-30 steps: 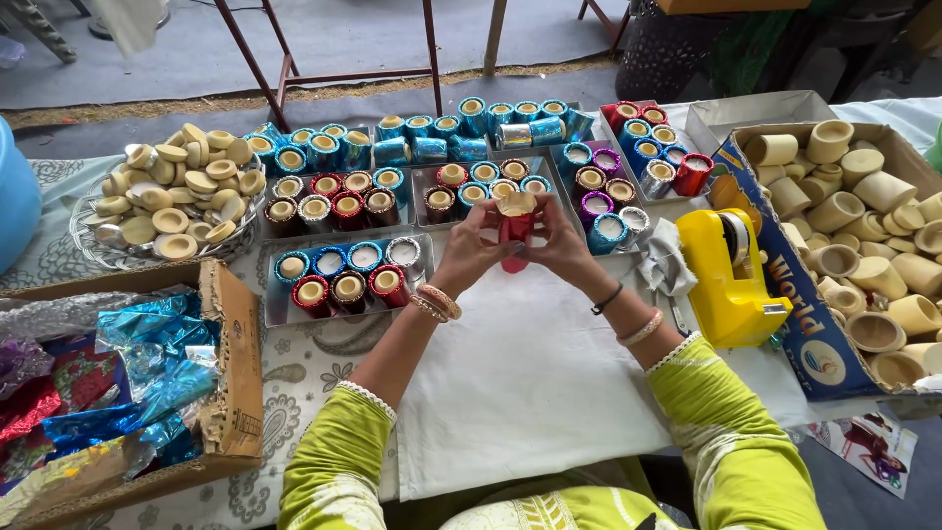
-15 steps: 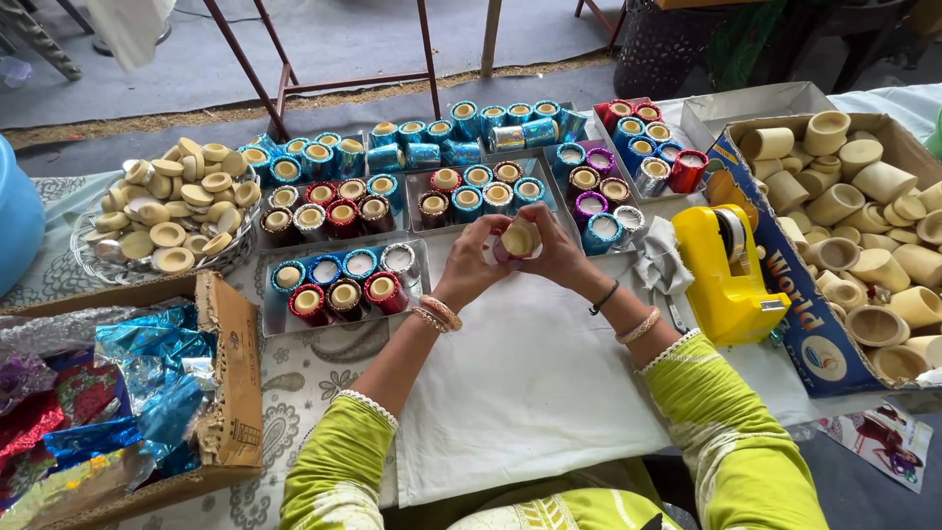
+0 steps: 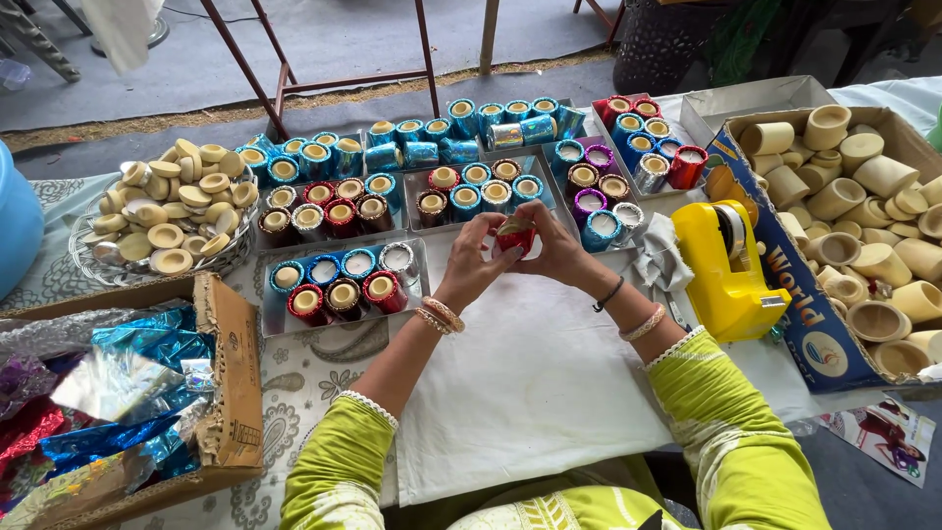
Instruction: Wrapping small decorative clay cups in foil and arranging them into a tray.
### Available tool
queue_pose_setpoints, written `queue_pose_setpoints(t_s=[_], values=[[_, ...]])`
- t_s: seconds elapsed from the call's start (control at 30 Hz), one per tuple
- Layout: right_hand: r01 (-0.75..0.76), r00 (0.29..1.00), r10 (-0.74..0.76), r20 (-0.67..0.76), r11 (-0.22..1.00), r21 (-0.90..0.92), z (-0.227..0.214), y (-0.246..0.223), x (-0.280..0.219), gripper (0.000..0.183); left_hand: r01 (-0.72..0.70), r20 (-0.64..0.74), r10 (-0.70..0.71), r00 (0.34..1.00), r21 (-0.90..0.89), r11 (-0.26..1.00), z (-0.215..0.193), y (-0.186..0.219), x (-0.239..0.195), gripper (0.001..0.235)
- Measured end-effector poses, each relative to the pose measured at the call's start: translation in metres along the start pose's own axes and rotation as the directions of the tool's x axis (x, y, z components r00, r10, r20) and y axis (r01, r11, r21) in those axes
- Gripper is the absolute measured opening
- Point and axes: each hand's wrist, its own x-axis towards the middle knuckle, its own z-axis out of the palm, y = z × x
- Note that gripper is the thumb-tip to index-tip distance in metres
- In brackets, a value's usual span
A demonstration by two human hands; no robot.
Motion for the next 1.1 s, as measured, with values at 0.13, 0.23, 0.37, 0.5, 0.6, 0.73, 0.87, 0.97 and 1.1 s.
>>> queue_pose_setpoints(t_s=[0.13,0.23,0.37,0.5,0.6,0.73,0.87,0.97,1.1], values=[[0.010,1.000,-0.010,-0.014,1.000,-0.019,0.005,-0.003,0.000,0.085,0.053,-0.029,-0.053,0.998,-0.012,0.999,0.000,0.006,0.000,0.048],[-0.036,0.999,0.035,-0.016,0.998,-0.060,0.006,-0.009,-0.001,0.087,0.117,-0.039,-0.117,0.992,-0.014,0.993,0.000,0.012,-0.002,0.043],[-0.059,0.998,0.060,0.036,0.998,-0.036,0.010,-0.011,-0.001,0.084,0.064,-0.132,-0.063,0.989,0.000,0.998,0.003,0.008,-0.003,0.033],[-0.026,0.996,0.030,0.086,0.998,-0.054,0.010,-0.007,-0.003,0.081,0.111,-0.112,-0.117,0.987,-0.063,0.992,0.006,-0.002,-0.005,0.019],[-0.072,0.983,0.059,0.173,0.995,0.072,0.002,-0.015,-0.001,0.077,0.186,-0.089,-0.197,0.976,-0.114,0.976,0.005,-0.004,-0.005,0.017],[-0.065,0.978,0.048,0.202,0.995,0.079,-0.005,-0.018,0.001,0.071,0.209,-0.076,-0.218,0.973,-0.113,0.971,0.003,-0.006,-0.004,0.014],[-0.161,0.969,0.124,0.214,0.973,0.164,-0.005,-0.023,0.001,0.064,0.248,-0.064,-0.256,0.965,-0.110,0.962,0.001,-0.002,-0.004,0.014],[-0.203,0.966,0.172,0.195,0.968,0.151,-0.001,-0.018,0.001,0.055,0.230,-0.077,-0.235,0.969,-0.069,0.971,0.002,-0.003,-0.004,0.014],[-0.153,0.987,0.152,0.051,0.988,0.014,0.015,-0.011,-0.001,0.047,0.192,-0.099,-0.197,0.975,-0.055,0.980,0.007,-0.010,-0.004,0.014]])
